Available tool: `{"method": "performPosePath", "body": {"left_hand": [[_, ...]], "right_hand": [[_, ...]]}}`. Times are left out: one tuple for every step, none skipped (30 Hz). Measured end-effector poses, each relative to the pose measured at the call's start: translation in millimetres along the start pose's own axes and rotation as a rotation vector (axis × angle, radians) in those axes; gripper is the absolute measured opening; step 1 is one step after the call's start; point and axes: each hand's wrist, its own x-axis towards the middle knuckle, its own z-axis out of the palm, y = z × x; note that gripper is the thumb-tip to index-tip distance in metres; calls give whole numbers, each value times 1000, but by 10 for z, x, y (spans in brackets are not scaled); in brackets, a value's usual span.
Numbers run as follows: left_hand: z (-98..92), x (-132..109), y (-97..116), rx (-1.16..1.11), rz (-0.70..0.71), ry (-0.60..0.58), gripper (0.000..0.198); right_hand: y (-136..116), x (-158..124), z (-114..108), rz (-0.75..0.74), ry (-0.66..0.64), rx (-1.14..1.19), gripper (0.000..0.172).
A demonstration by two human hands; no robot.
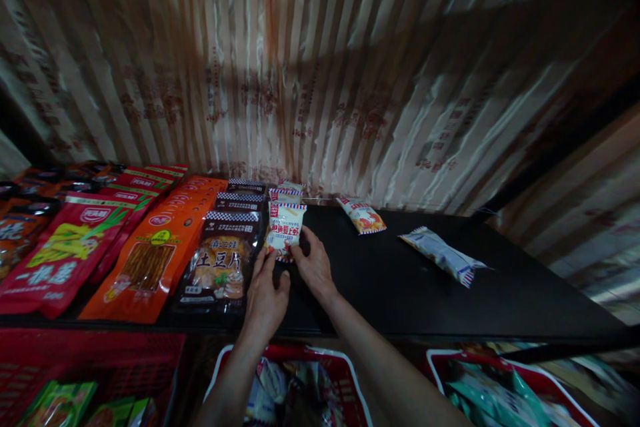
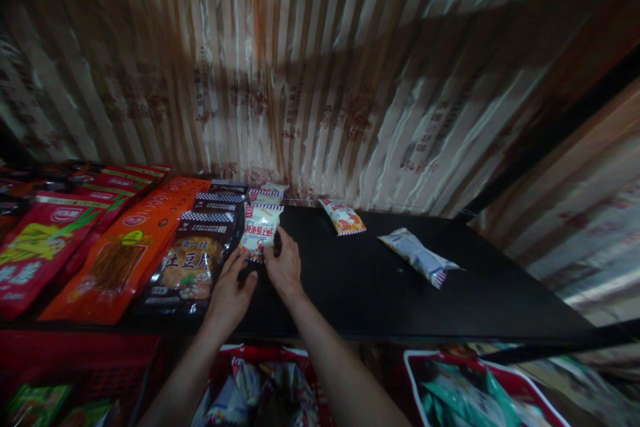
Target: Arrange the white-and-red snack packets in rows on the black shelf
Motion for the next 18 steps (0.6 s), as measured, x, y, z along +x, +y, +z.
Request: {"method": "performPosePath", "body": {"left_hand": [[3, -4, 2, 13, 8, -2, 51], [8, -9, 4, 29, 20, -3, 51], [13, -15, 4, 48, 34, -1, 51], [18, -22, 4, 71, 51, 3, 51], [24, -29, 7, 101, 69, 12, 51], [28, -37, 11, 140, 89, 29, 51], [30, -45, 20, 191, 114, 50, 51], [29, -54, 32, 252, 143, 70, 50], [28, -63, 47, 320, 175, 85, 50], [25, -72, 64, 387, 207, 91, 50], [22, -80, 80, 447, 236, 92, 49], [20, -86, 94, 493, 262, 90, 49], [21, -91, 103, 525, 284, 91, 49], [25, -93, 107, 541, 304, 98, 49], [31, -94, 105, 547, 319, 109, 50], [41, -91, 98, 544, 332, 124, 50], [53, -87, 85, 535, 344, 136, 51], [67, -81, 68, 523, 357, 147, 51]], "right_hand": [[9, -5, -5, 4, 1, 15, 49], [19, -9, -13, 8, -2, 30, 49], [28, -12, -23, 9, -9, 44, 49], [36, -14, -35, 7, -14, 56, 49], [42, -12, -49, 2, -20, 64, 49], [46, -8, -64, -6, -24, 65, 48], [47, -2, -80, -17, -25, 60, 47], [46, 6, -95, -28, -22, 51, 47], [42, 16, -108, -37, -19, 41, 46], [35, 27, -120, -44, -17, 32, 46], [27, 37, -129, -48, -17, 26, 46], [18, 48, -135, -50, -18, 23, 46], [9, 57, -138, -49, -21, 26, 46], [0, 65, -139, -47, -22, 30, 46], [-9, 71, -139, -49, -23, 36, 45], [-17, 77, -138, -52, -20, 43, 45], [-24, 80, -137, -56, -15, 50, 45], [-30, 83, -137, -59, -12, 56, 45]]}}
